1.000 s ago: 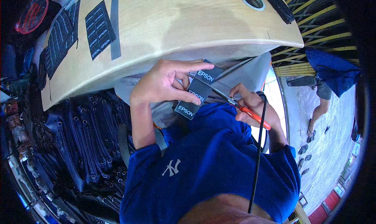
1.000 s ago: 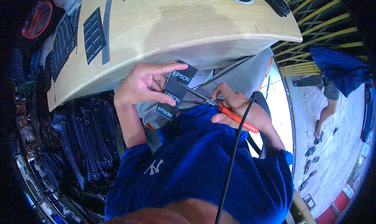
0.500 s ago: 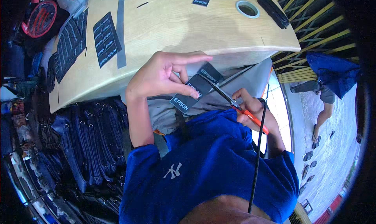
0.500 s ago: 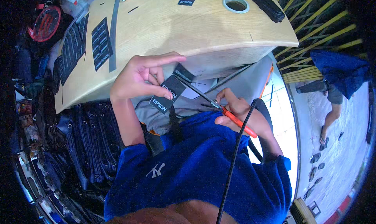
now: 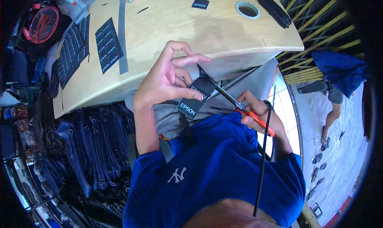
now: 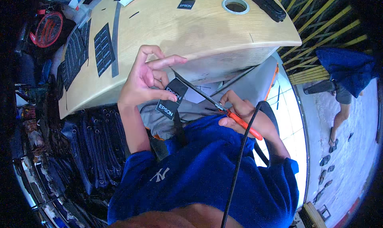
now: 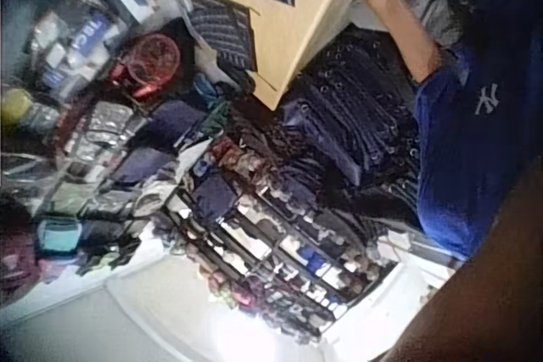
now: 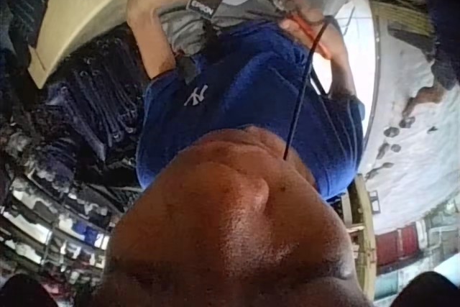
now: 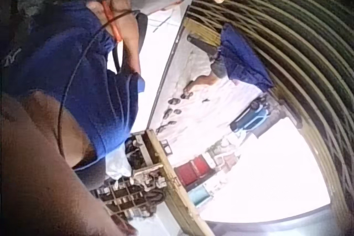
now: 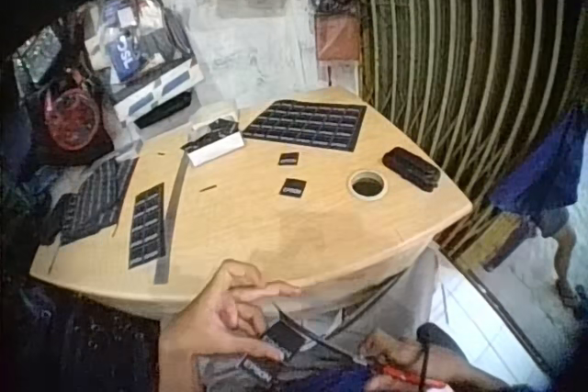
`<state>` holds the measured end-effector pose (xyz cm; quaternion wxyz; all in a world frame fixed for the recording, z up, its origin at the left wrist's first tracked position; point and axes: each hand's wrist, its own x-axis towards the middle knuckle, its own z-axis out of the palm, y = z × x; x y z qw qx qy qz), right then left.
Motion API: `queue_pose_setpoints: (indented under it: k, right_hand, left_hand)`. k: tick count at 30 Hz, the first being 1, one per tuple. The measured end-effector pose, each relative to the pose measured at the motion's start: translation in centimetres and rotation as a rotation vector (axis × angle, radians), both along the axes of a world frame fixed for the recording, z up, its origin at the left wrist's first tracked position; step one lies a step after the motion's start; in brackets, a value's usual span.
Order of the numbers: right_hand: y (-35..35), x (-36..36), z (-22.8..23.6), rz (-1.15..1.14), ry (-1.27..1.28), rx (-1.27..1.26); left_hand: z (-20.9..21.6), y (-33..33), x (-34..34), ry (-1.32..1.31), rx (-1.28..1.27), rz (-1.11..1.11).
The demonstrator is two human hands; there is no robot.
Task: Cutting individual brand tags from a printed sheet using scissors.
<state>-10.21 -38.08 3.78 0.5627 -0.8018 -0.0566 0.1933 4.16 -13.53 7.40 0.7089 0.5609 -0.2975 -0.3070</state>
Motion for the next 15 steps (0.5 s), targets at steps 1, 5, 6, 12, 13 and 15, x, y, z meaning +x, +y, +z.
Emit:
queue_pose_setpoints:
  k: [1, 5, 6, 12, 13, 15]
  right_hand:
    - [0.0, 0.0, 0.0, 0.001, -0.001, 0.0]
    - [0.1, 0.3, 0.3, 0.007, -0.004, 0.019]
    - [0.2, 0.3, 0.3, 0.007, 0.014, 0.03]
    - [0.3, 0.2, -0.7, -0.013, 0.047, 0.127]
    - [0.4, 0.2, -0.8, -0.011, 0.048, 0.126]
    - [0.5, 0.2, -0.9, -0.031, 0.049, 0.115]
  left_hand:
    - [-0.2, 0.1, 0.0, -0.005, 0.018, -0.019]
    - [-0.9, 0.4, 0.4, -0.184, 0.109, -0.069]
    - [-0.6, 0.4, 0.2, -0.122, 0.066, -0.038]
    - [-1.4, 0.8, -0.3, -0.038, 0.018, 0.077]
    - [-1.6, 0.9, -0.3, -0.095, 0.059, 0.068]
    - [-1.3, 0.7, -0.2, -0.1, 0.066, 0.055]
